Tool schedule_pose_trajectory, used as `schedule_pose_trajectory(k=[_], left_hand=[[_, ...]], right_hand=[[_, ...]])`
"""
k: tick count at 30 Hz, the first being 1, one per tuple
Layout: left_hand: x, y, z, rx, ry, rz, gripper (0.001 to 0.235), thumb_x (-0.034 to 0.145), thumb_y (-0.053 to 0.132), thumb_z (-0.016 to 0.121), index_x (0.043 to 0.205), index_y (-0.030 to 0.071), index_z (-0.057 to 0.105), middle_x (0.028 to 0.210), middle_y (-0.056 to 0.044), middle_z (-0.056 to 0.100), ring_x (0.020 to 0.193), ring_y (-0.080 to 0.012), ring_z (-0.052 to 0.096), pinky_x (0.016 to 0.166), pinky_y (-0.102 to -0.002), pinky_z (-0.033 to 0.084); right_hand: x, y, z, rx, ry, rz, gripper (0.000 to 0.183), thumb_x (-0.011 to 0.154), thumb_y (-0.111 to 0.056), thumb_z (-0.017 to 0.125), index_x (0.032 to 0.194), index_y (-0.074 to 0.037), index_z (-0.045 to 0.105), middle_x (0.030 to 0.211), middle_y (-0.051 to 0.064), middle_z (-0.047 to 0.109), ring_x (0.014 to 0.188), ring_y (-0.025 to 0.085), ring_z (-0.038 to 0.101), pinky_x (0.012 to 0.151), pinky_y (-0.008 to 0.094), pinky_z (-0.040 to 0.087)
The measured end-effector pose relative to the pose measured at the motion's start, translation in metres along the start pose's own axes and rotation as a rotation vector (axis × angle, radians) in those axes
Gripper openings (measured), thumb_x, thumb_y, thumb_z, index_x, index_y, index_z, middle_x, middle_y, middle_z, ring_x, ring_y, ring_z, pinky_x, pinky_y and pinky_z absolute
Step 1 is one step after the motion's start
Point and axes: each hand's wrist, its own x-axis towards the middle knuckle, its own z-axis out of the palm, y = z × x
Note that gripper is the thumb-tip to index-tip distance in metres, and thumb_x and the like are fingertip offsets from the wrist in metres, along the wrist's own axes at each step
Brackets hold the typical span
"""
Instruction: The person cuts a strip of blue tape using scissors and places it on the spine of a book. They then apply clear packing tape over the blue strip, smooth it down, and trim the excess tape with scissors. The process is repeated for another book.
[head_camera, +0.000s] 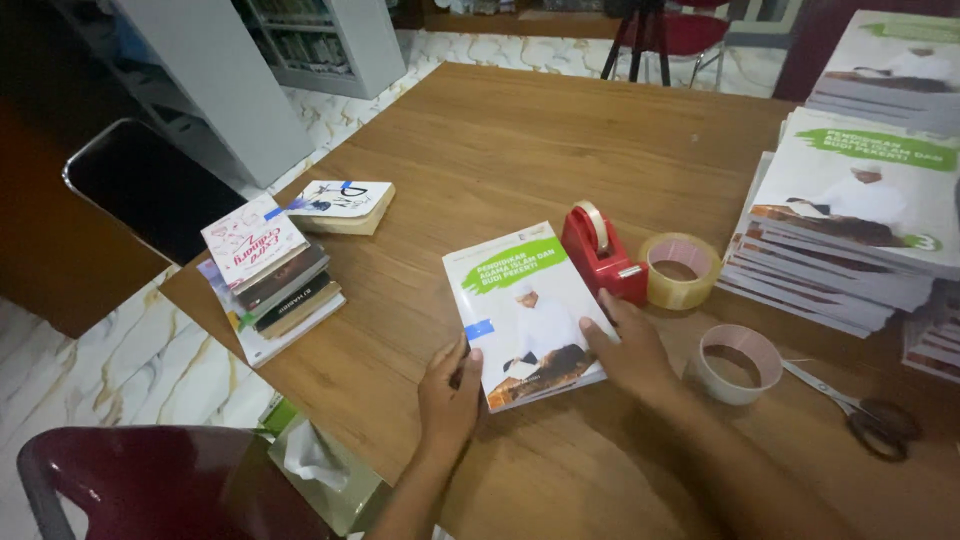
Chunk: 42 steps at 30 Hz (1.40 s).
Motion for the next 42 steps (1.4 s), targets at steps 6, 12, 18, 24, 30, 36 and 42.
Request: schedule_pose_trajectory(k=[6,12,18,24,30,36,42], left_hand=[[0.001,-0.002,0.001,0.024,-0.001,0.059,0.055,0.097,0.036,0.059,0.140,0.002,0.062,0.129,-0.010,0.065,0.104,-0.0171,0.065,0.086,-0.027,0.053],[0.004,-0.007,0.002,0.070,0.016,0.100,0.049,0.097,0.033,0.057,0.136,0.004,0.065,0.135,-0.011,0.063,0.114,-0.0215,0.063,0.093,-0.030,0.051],[-0.001,-0.006,0.004,0.171,0.024,-0.019,0.047,0.098,0.035,0.048,0.135,0.012,0.063,0.133,-0.010,0.065,0.115,-0.0260,0.061,0.098,-0.042,0.048],[-0.048,0.019,0.034,0.051,0.227,0.565,0.050,0.094,0.014,0.051,0.134,-0.016,0.048,0.128,-0.031,0.053,0.116,-0.0387,0.056,0.103,-0.048,0.048],[-0.071,0.042,0.101,0.114,-0.071,0.967,0.057,0.084,0.044,0.062,0.125,0.004,0.058,0.120,-0.016,0.066,0.110,-0.0296,0.066,0.101,-0.044,0.053],[-0.090,0.110,0.178,-0.056,-0.573,1.100,0.045,0.081,0.025,0.077,0.119,0.003,0.065,0.123,-0.015,0.068,0.110,-0.0309,0.066,0.096,-0.040,0.053],[-0.100,0.150,0.229,-0.227,-0.792,1.099,0.036,0.088,0.023,0.072,0.117,0.004,0.067,0.120,-0.015,0.065,0.105,-0.0316,0.064,0.091,-0.040,0.051]], right_hand=[[-0.023,0.009,0.006,0.128,0.023,-0.033,0.065,0.091,-0.028,0.058,0.152,-0.008,0.046,0.144,0.017,0.061,0.124,0.025,0.063,0.101,0.035,0.046],[-0.016,0.022,0.012,0.096,0.054,-0.048,0.064,0.092,-0.031,0.059,0.152,-0.010,0.048,0.134,0.017,0.068,0.112,0.024,0.069,0.092,0.034,0.052],[-0.026,0.033,0.017,0.114,0.120,-0.136,0.072,0.097,-0.035,0.055,0.158,-0.006,0.032,0.145,0.022,0.053,0.123,0.031,0.060,0.098,0.043,0.049],[-0.096,0.011,-0.028,0.065,0.333,-0.528,0.064,0.100,-0.040,0.052,0.148,0.001,0.041,0.146,0.021,0.049,0.133,0.037,0.049,0.111,0.051,0.036],[-0.080,0.043,-0.124,-0.098,0.455,-0.702,0.042,0.088,-0.016,0.068,0.125,-0.001,0.056,0.126,0.016,0.055,0.112,0.031,0.058,0.094,0.043,0.052],[-0.025,0.047,-0.228,-0.659,0.658,-0.513,0.062,0.081,-0.017,0.073,0.136,0.004,0.053,0.142,0.024,0.055,0.138,0.040,0.049,0.115,0.048,0.041],[0.022,0.046,-0.250,-0.713,0.376,-0.149,0.073,0.086,-0.021,0.069,0.148,0.004,0.039,0.158,0.024,0.039,0.151,0.037,0.030,0.119,0.048,0.031]])
